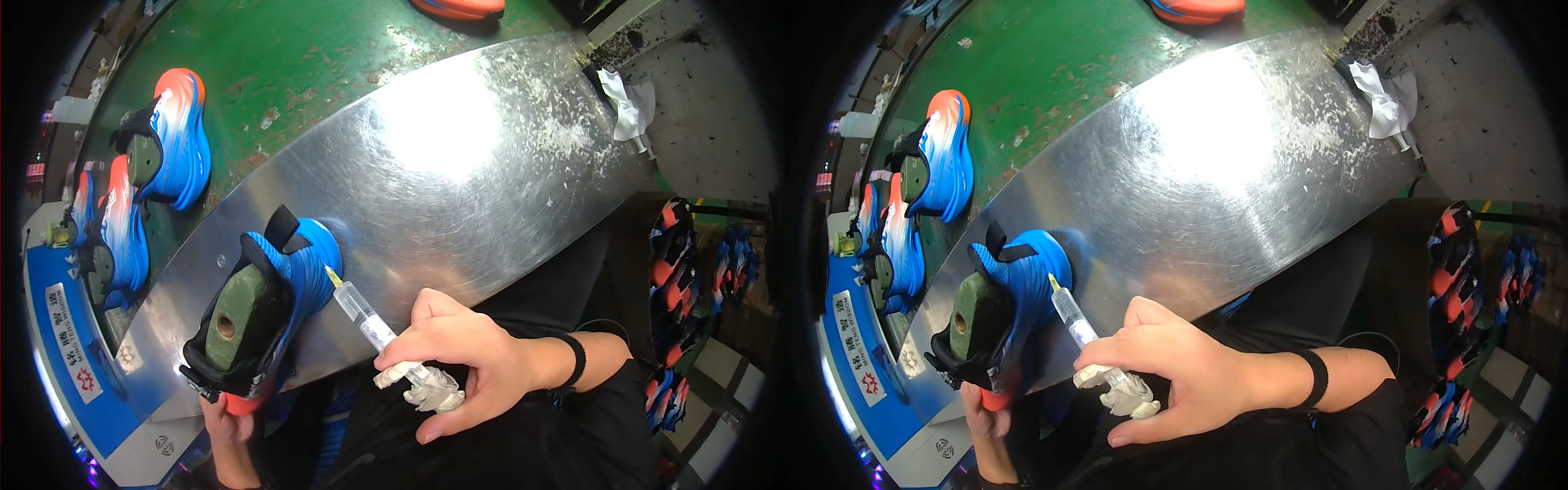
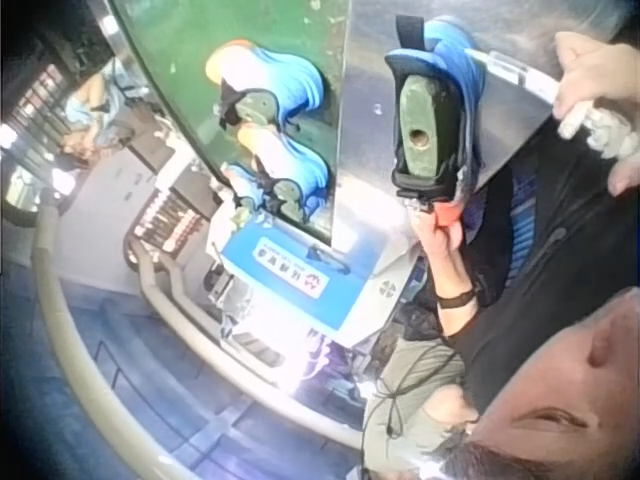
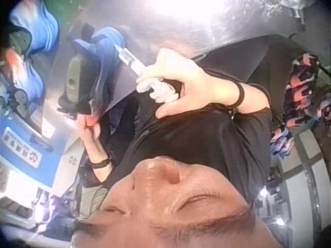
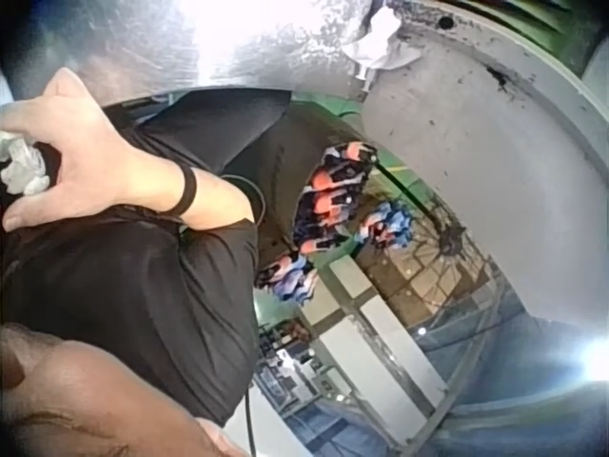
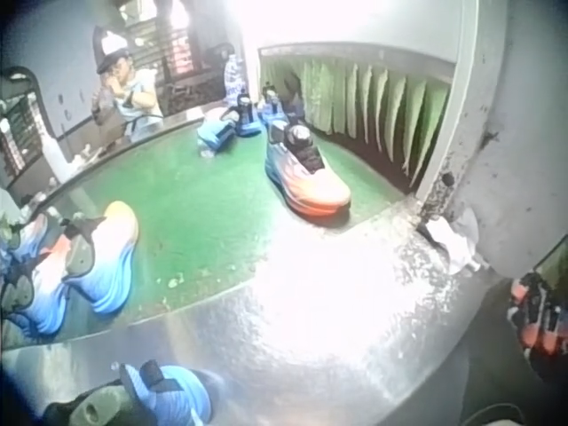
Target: Applying adhesive or filler to the seams of shoe uppers using a syringe.
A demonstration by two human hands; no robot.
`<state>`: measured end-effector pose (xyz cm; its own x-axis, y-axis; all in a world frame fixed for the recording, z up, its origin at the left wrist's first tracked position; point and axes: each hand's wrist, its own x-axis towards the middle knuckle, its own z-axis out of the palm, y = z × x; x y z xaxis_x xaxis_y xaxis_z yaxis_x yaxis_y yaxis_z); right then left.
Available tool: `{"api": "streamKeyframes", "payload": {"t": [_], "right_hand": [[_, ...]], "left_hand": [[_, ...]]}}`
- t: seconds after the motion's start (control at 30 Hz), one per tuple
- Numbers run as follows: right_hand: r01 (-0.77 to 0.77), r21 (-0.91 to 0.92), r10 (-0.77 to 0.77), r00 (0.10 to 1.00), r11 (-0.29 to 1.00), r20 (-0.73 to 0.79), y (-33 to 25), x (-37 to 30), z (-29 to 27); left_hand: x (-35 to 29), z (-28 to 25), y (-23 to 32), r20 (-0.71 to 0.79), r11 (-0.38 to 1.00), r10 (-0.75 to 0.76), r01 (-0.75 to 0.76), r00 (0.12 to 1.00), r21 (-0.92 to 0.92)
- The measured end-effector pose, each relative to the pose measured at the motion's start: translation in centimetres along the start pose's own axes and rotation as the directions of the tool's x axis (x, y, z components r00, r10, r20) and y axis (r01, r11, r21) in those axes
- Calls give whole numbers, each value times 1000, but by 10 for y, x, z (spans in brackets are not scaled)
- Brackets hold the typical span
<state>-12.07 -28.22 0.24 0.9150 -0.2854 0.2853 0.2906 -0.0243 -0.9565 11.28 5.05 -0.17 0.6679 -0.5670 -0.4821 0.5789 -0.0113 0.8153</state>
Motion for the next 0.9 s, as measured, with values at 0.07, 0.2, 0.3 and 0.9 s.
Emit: {"api": "streamKeyframes", "payload": {"t": [0.07, 0.2, 0.3, 0.9], "right_hand": [[-43, 2, 43, 999, 999, 1, -1, 2, 5], [-62, -36, 62, 998, 997, -9, -4, 5, 5], [-93, -37, 93, 996, 995, 6, -9, 6, 4], [-140, -90, 161, 946, 986, 283, -95, 5, -1]], "left_hand": [[-5, 27, -5, 33, 999, -11, 12, 999, -36], [-6, 57, -15, 184, 1000, -21, 20, 983, 8], [-10, 73, -20, 168, 998, -65, 67, 984, -11], [-4, 131, -50, 634, 709, -235, 576, 737, -406]]}}
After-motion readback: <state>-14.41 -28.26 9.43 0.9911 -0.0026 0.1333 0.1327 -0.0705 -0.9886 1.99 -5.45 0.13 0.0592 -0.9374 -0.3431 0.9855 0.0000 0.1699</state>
